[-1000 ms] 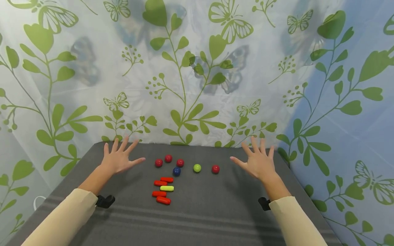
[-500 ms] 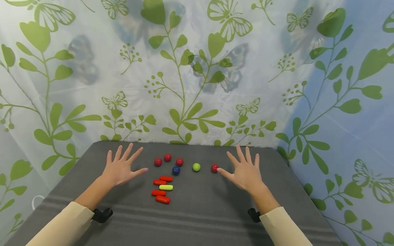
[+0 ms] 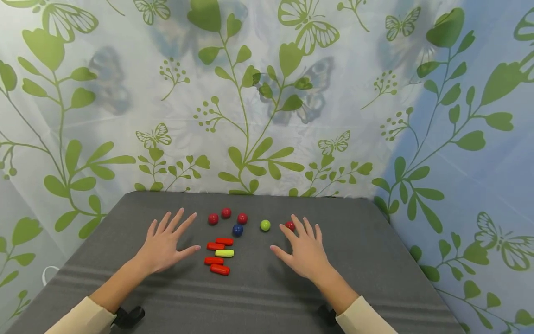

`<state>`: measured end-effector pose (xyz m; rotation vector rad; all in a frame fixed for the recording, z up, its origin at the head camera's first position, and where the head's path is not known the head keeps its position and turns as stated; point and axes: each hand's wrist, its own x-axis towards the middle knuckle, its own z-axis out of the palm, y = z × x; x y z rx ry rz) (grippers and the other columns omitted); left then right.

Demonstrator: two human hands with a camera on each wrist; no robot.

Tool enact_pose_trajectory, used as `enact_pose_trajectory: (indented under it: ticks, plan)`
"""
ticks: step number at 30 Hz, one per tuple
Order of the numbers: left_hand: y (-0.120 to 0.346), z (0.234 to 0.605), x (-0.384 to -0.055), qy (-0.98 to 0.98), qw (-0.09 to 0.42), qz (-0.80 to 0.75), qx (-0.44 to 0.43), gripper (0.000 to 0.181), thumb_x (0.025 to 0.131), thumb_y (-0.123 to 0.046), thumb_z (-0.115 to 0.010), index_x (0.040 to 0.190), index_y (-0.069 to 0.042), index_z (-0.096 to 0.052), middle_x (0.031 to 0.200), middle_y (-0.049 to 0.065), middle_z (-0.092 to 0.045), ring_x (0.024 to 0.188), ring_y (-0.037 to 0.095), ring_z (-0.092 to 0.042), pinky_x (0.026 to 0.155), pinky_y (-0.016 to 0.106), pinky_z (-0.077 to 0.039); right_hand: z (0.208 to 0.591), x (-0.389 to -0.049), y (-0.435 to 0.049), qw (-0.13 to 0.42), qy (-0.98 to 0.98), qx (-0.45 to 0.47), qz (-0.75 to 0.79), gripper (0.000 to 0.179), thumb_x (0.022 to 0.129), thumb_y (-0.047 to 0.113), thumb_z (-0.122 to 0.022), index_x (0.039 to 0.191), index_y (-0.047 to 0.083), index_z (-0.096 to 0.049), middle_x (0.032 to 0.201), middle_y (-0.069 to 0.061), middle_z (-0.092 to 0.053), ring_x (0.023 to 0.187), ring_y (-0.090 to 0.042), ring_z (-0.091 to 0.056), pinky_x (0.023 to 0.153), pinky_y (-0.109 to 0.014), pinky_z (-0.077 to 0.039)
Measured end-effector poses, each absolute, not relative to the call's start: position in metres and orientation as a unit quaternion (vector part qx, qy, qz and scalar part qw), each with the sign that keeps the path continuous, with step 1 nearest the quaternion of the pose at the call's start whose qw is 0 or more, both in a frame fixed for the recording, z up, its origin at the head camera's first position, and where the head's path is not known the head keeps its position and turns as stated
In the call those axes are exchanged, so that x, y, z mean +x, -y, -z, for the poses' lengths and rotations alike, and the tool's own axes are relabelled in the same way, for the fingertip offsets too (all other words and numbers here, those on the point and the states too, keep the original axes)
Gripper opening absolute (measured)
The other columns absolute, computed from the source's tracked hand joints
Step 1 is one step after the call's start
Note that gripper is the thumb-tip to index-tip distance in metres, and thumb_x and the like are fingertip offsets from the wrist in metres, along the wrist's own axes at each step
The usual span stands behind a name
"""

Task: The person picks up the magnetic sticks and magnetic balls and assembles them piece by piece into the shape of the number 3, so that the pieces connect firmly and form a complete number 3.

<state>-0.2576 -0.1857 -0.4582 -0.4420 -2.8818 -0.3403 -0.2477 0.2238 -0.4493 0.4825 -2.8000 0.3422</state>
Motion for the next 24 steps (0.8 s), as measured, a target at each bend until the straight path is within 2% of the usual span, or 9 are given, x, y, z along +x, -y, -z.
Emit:
enact_pose_trajectory:
  ticks: [5, 12, 14, 15, 17, 21, 24]
  plan:
    - [0.183, 0.464, -0.248, 0.969, 0.102, 0.140, -0.175, 0.098, 0.084, -0.077, -0.062, 0.163, -0.032, -0.026, 0.170, 0.015, -0.024, 0.152, 0.049, -0.025, 0.116, 0.075, -0.018, 0.455, -0.239, -0.209, 0.114, 0.963, 0.197, -0.144, 0.067, 0.092, 0.061, -0.067, 0.148, 0.026, -0.056, 0.164, -0.012, -0.037, 0.150, -0.043, -0.035, 0.113, -0.075, -0.027]
    - [0.178, 0.470, -0.240, 0.960, 0.065, 0.197, -0.186, 0.102, 0.080, -0.069, -0.074, 0.162, -0.029, -0.029, 0.169, 0.015, -0.026, 0.152, 0.048, -0.027, 0.113, 0.077, -0.021, 0.460, -0.232, -0.192, 0.029, 0.948, 0.206, -0.243, 0.065, 0.092, 0.055, -0.071, 0.147, 0.021, -0.057, 0.162, -0.010, -0.040, 0.148, -0.038, -0.038, 0.110, -0.070, -0.036]
    - [0.178, 0.472, -0.237, 0.954, 0.052, 0.225, -0.192, 0.102, 0.079, -0.065, -0.078, 0.162, -0.028, -0.030, 0.168, 0.016, -0.028, 0.151, 0.049, -0.028, 0.111, 0.078, -0.023, 0.461, -0.232, -0.187, 0.010, 0.938, 0.217, -0.270, 0.064, 0.092, 0.054, -0.071, 0.145, 0.019, -0.059, 0.158, -0.010, -0.045, 0.145, -0.035, -0.043, 0.110, -0.063, -0.041]
    - [0.177, 0.473, -0.236, 0.950, 0.045, 0.239, -0.195, 0.103, 0.079, -0.064, -0.079, 0.162, -0.027, -0.031, 0.168, 0.016, -0.029, 0.151, 0.049, -0.029, 0.110, 0.079, -0.023, 0.461, -0.232, -0.184, 0.000, 0.932, 0.225, -0.284, 0.063, 0.093, 0.053, -0.071, 0.144, 0.017, -0.059, 0.155, -0.009, -0.047, 0.137, -0.034, -0.051, 0.106, -0.058, -0.046]
    - [0.177, 0.474, -0.233, 0.942, 0.027, 0.270, -0.200, 0.102, 0.079, -0.060, -0.081, 0.161, -0.025, -0.032, 0.167, 0.017, -0.030, 0.151, 0.049, -0.028, 0.108, 0.080, -0.024, 0.462, -0.232, -0.179, -0.020, 0.918, 0.242, -0.313, 0.061, 0.093, 0.051, -0.071, 0.141, 0.015, -0.061, 0.146, -0.008, -0.054, 0.124, -0.030, -0.058, 0.096, -0.047, -0.053]
    - [0.175, 0.475, -0.227, 0.928, -0.003, 0.320, -0.192, 0.095, 0.082, -0.053, -0.082, 0.159, -0.020, -0.037, 0.165, 0.017, -0.033, 0.150, 0.046, -0.031, 0.107, 0.079, -0.028, 0.466, -0.233, -0.168, -0.070, 0.890, 0.257, -0.371, 0.054, 0.094, 0.045, -0.072, 0.136, 0.012, -0.065, 0.133, -0.007, -0.063, 0.105, -0.027, -0.065, 0.080, -0.030, -0.053]
    - [0.173, 0.474, -0.223, 0.919, -0.010, 0.351, -0.178, 0.086, 0.085, -0.048, -0.082, 0.155, -0.018, -0.042, 0.160, 0.014, -0.040, 0.147, 0.041, -0.037, 0.110, 0.072, -0.034, 0.467, -0.233, -0.159, -0.098, 0.874, 0.254, -0.402, 0.050, 0.094, 0.042, -0.074, 0.133, 0.011, -0.067, 0.129, -0.007, -0.066, 0.107, -0.024, -0.067, 0.083, -0.027, -0.054]
